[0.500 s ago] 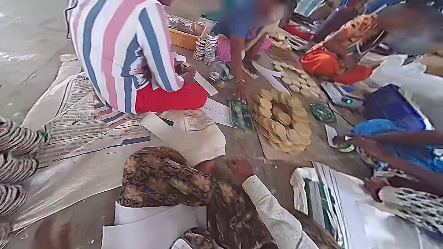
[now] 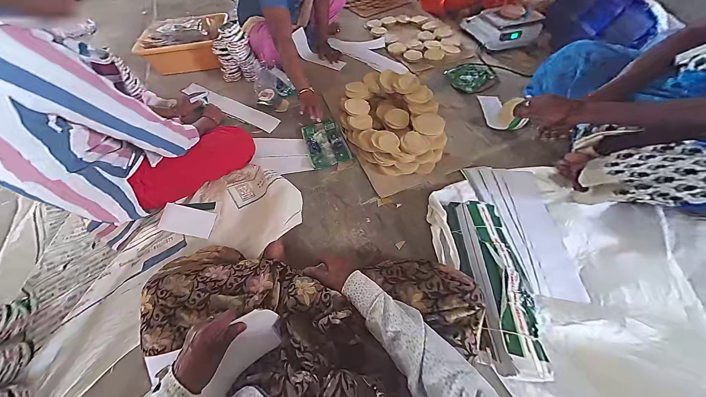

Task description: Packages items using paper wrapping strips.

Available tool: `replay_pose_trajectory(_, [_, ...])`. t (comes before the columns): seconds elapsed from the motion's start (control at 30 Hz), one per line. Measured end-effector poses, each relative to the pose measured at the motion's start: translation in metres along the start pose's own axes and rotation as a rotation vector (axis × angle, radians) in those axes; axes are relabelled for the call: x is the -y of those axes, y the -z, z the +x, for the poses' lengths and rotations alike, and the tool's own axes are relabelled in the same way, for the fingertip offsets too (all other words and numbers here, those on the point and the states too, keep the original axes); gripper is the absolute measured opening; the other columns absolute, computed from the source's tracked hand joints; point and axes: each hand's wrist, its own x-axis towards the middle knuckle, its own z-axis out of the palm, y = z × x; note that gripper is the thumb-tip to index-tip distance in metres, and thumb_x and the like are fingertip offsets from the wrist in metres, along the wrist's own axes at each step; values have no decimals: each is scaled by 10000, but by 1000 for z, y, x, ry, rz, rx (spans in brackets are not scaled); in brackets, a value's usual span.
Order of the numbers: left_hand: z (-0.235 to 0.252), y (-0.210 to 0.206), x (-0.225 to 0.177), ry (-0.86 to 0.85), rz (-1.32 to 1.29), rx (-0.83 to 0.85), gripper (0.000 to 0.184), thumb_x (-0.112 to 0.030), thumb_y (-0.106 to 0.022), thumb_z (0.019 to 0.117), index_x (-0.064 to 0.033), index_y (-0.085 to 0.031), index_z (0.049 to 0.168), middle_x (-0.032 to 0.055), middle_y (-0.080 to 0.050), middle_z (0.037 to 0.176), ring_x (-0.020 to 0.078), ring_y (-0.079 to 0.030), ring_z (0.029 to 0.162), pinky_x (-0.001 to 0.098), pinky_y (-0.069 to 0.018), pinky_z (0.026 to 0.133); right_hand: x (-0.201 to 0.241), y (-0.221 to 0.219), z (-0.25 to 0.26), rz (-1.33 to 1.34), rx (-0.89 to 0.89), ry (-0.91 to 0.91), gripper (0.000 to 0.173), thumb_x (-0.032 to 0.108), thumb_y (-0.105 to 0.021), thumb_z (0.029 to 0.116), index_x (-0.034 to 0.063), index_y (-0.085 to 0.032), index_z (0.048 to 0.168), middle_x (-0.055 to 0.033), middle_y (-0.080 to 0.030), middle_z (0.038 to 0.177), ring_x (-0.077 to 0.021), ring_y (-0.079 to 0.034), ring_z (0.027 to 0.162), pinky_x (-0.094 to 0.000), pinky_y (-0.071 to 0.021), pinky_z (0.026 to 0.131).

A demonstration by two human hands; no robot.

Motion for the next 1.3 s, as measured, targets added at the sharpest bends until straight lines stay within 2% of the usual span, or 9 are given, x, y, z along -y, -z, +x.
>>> replay_pose_trajectory(0.07, [12,0,-3,-141,47,-82,275,-197,-573,942,-44,-799,966,115,-783,927,254,-767,844,462,-613,762,-5,12,0,155,-214,45,523,471,-587,1019,18,-663,1268,-202,-707,1180,-333,-675,1132,-540,-501,1021])
replay_pose_trajectory(0.17, [36,2,-3,-254,35,-123,333,-163,-498,987,-24,-788,1074,155,-755,1145,302,-746,1030,476,-599,891,-17,35,6,329,-369,64,416,326,-586,1042,-24,-654,1258,-215,-706,1171,-324,-684,1103,-509,-505,1007])
replay_pose_trajectory(0.27, [77,14,-23,-202,10,-207,391,-259,-532,1019,41,-709,1195,184,-751,1107,283,-751,967,471,-600,859,-35,62,6,308,-448,-22,386,276,-589,1040,-12,-635,1293,-215,-702,1186,-334,-685,1108,-517,-508,1004])
replay_pose_trajectory(0.4, [158,9,-46,-263,-90,-200,327,-277,-588,975,21,-723,979,117,-737,876,137,-705,769,324,-580,722,-61,92,12,180,-534,-155,497,311,-625,1019,-19,-570,1386,-252,-615,1354,-398,-578,1288,-537,-428,1112])
replay_pose_trajectory(0.57, [257,-59,-51,-219,-176,318,497,-21,-515,985,73,-439,1467,292,-636,1265,414,-644,1166,548,-505,1025,-59,131,50,-39,-635,-130,667,452,-660,965,20,-524,1455,-261,-439,1539,-449,-383,1446,-574,-365,1153])
replay_pose_trajectory(0.83, [334,-138,-48,84,-94,577,678,-4,-610,985,-28,-294,1584,254,-525,1459,415,-545,1326,535,-424,1128,-9,216,174,-353,-555,-52,880,579,-716,891,107,-413,1570,-210,-136,1706,-428,-91,1575,-635,-162,1229])
replay_pose_trajectory(1.03, [325,-146,-39,47,31,530,349,-26,-576,996,-11,-619,1342,267,-544,1414,432,-522,1323,545,-400,1121,-11,250,240,-497,-499,-146,1204,723,-774,739,74,-276,1622,-181,10,1726,-406,15,1587,-637,-146,1232])
replay_pose_trajectory(1.2, [313,-142,-47,153,55,718,480,-159,-629,1012,-79,-511,1470,211,-428,1552,401,-475,1385,503,-432,1118,-16,249,248,-577,-490,-99,1054,689,-777,761,60,-449,1540,-199,-93,1717,-427,-5,1582,-698,-56,1215])
replay_pose_trajectory(1.3, [297,-143,-49,143,79,665,644,-108,-679,968,-69,-409,1551,209,-398,1573,404,-408,1436,484,-382,1160,-9,242,231,-502,-614,-66,902,586,-830,770,7,-568,1411,-256,-355,1602,-466,-210,1529,-692,-122,1213])
